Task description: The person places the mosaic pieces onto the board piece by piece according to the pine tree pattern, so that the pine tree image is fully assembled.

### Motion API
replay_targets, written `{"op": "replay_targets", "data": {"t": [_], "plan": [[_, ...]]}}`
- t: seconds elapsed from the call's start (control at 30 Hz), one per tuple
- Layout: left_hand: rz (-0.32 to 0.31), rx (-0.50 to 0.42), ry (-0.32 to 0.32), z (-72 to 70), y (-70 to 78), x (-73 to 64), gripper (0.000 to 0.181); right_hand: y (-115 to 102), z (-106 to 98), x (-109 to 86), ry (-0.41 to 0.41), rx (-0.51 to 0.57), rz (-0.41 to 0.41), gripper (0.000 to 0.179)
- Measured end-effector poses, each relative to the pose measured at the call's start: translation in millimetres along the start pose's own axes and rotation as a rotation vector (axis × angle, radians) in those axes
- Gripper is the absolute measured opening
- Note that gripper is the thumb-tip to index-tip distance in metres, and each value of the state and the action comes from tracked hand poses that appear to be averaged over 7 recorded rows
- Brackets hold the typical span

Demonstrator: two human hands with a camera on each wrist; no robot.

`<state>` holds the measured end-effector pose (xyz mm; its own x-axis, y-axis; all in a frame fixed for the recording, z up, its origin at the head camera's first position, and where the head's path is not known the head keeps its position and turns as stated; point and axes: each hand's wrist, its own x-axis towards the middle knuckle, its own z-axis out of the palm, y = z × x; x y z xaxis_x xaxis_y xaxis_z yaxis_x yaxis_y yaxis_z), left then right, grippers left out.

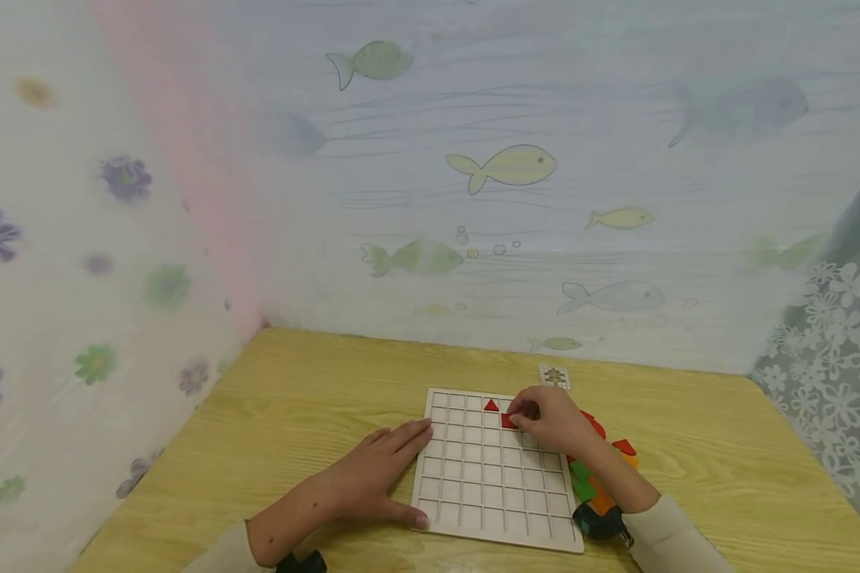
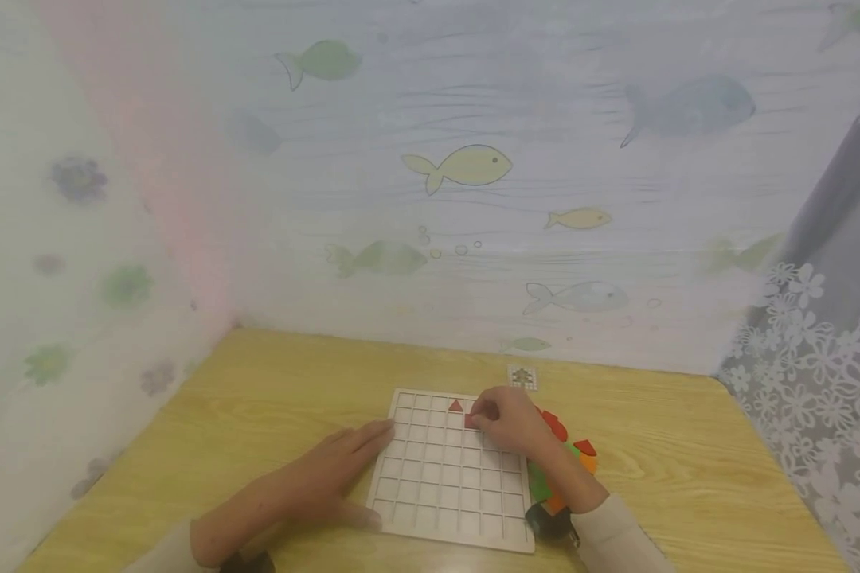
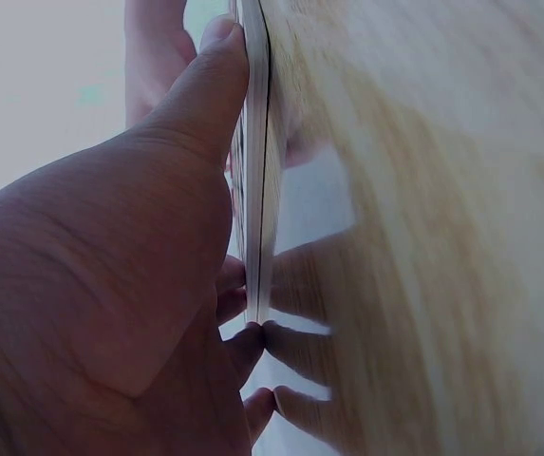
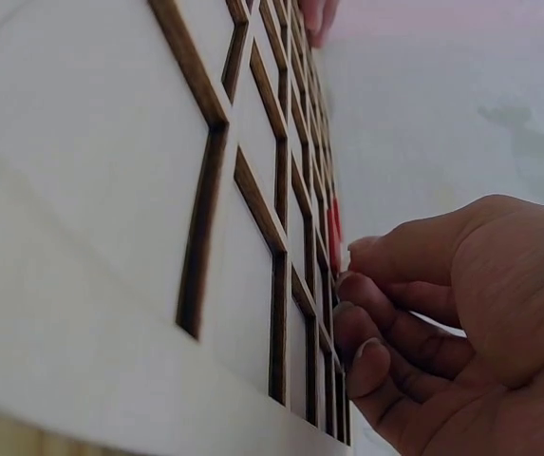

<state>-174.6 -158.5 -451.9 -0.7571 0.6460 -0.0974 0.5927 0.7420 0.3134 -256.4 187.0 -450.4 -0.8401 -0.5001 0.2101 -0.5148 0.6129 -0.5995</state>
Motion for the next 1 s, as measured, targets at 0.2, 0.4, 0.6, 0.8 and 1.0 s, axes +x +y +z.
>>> {"op": "replay_targets", "data": {"t": [0.2, 0.4, 0.6, 0.8, 1.0], "plan": [[0.000, 0.007, 0.000, 1.0, -1.6, 0.2, 0.121, 2, 1, 0.5, -0.004, -0.004, -0.005, 0.005], [-0.007, -0.014, -0.006, -2.0, 0.6, -0.5, 0.121, 4, 1, 0.5, -0.004, -0.007, -0.010, 0.009], [-0.004, -0.013, -0.006, -2.2, 0.8, -0.3, 0.120, 3, -3, -1.6, 0.004, -0.001, 0.010, 0.008], [0.004, -0.014, -0.006, -2.2, -0.3, 0.8, 0.120, 6, -15, -5.8, 0.072, -0.041, 0.037, 0.012], [0.007, -0.009, -0.010, -2.1, -1.1, 0.3, 0.120, 11, -26, -9.3, 0.116, -0.049, 0.025, 0.010]]}}
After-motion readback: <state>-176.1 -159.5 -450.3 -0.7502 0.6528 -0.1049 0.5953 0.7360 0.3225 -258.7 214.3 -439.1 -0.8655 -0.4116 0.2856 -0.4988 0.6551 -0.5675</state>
